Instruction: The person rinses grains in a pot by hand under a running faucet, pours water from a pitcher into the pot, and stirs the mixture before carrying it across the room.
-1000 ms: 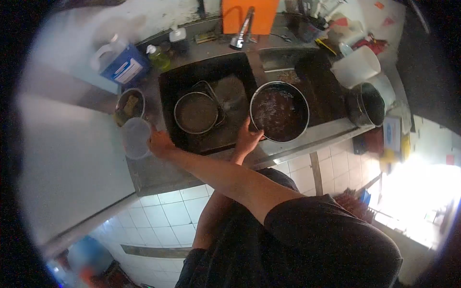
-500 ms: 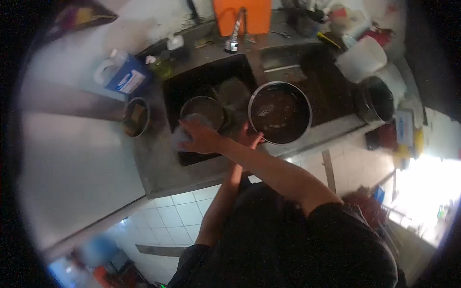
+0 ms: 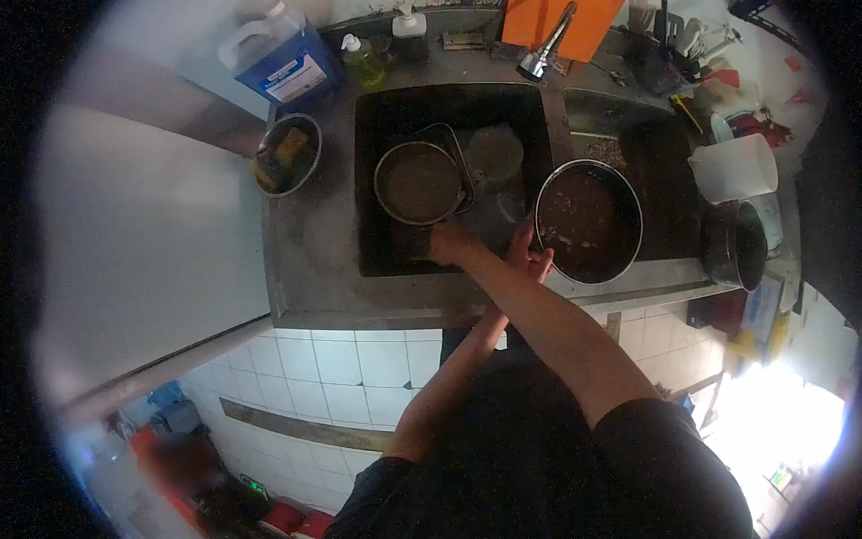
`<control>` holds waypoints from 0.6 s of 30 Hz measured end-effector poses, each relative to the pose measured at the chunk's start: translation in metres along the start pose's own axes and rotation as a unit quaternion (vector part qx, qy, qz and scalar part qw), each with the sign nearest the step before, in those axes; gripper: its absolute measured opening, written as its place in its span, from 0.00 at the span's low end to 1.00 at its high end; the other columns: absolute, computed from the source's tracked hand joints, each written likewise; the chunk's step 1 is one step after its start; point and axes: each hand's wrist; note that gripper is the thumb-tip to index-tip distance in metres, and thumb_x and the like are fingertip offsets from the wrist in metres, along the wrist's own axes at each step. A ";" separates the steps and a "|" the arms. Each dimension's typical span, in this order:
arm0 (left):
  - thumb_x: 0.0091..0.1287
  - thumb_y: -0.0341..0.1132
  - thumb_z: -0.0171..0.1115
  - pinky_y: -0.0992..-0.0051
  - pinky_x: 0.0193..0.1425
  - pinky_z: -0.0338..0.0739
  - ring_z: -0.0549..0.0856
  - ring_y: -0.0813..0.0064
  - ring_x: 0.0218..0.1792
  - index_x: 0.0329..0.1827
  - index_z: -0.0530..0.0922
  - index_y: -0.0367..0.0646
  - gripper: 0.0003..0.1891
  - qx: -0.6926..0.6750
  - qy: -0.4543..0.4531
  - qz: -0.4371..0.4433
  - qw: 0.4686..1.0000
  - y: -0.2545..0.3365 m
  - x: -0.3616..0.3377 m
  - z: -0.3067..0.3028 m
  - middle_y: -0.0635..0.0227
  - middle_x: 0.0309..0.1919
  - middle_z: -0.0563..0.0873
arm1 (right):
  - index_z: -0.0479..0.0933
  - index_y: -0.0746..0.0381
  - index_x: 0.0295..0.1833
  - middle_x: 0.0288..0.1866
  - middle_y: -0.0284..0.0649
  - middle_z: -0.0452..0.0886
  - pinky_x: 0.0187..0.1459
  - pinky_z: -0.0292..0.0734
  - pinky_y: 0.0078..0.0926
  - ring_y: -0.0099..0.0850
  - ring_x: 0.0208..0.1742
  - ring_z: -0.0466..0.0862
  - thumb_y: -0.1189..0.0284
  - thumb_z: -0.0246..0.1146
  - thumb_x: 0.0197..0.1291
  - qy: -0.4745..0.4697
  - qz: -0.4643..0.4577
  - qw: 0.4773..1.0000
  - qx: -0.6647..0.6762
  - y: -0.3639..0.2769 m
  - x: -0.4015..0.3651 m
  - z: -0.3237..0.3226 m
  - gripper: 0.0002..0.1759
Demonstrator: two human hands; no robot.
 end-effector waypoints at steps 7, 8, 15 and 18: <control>0.65 0.40 0.60 0.70 0.45 0.80 0.79 0.60 0.54 0.75 0.53 0.45 0.38 0.115 0.095 0.133 0.980 -0.039 0.004 0.016 0.51 0.73 0.55 | 0.74 0.65 0.57 0.55 0.55 0.77 0.57 0.74 0.43 0.50 0.58 0.77 0.67 0.64 0.50 0.091 0.245 0.962 -0.083 0.046 0.036 0.006 0.26; 0.65 0.41 0.61 0.66 0.51 0.79 0.73 0.56 0.63 0.76 0.52 0.45 0.39 0.160 0.118 0.179 0.963 -0.045 0.008 0.015 0.51 0.74 0.53 | 0.73 0.65 0.58 0.57 0.54 0.76 0.58 0.73 0.44 0.50 0.60 0.76 0.66 0.64 0.51 0.113 0.196 0.973 -0.053 0.076 0.064 0.022 0.28; 0.64 0.46 0.61 0.53 0.70 0.61 0.60 0.48 0.72 0.76 0.50 0.44 0.41 -0.006 0.031 0.043 0.999 -0.007 0.000 -0.002 0.50 0.73 0.54 | 0.71 0.65 0.59 0.60 0.52 0.74 0.55 0.75 0.49 0.51 0.57 0.78 0.67 0.61 0.57 0.190 0.303 0.934 0.008 0.096 0.135 0.076 0.24; 0.63 0.47 0.61 0.56 0.67 0.65 0.64 0.52 0.70 0.76 0.50 0.43 0.42 0.188 0.051 0.111 0.975 -0.005 0.002 -0.010 0.51 0.73 0.56 | 0.70 0.63 0.60 0.59 0.52 0.74 0.51 0.77 0.49 0.49 0.56 0.79 0.69 0.56 0.62 0.190 0.257 0.947 -0.013 0.102 0.144 0.086 0.21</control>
Point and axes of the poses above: each hand's wrist, its own x-axis towards the middle knuckle, its own z-axis out of the palm, y = z × x
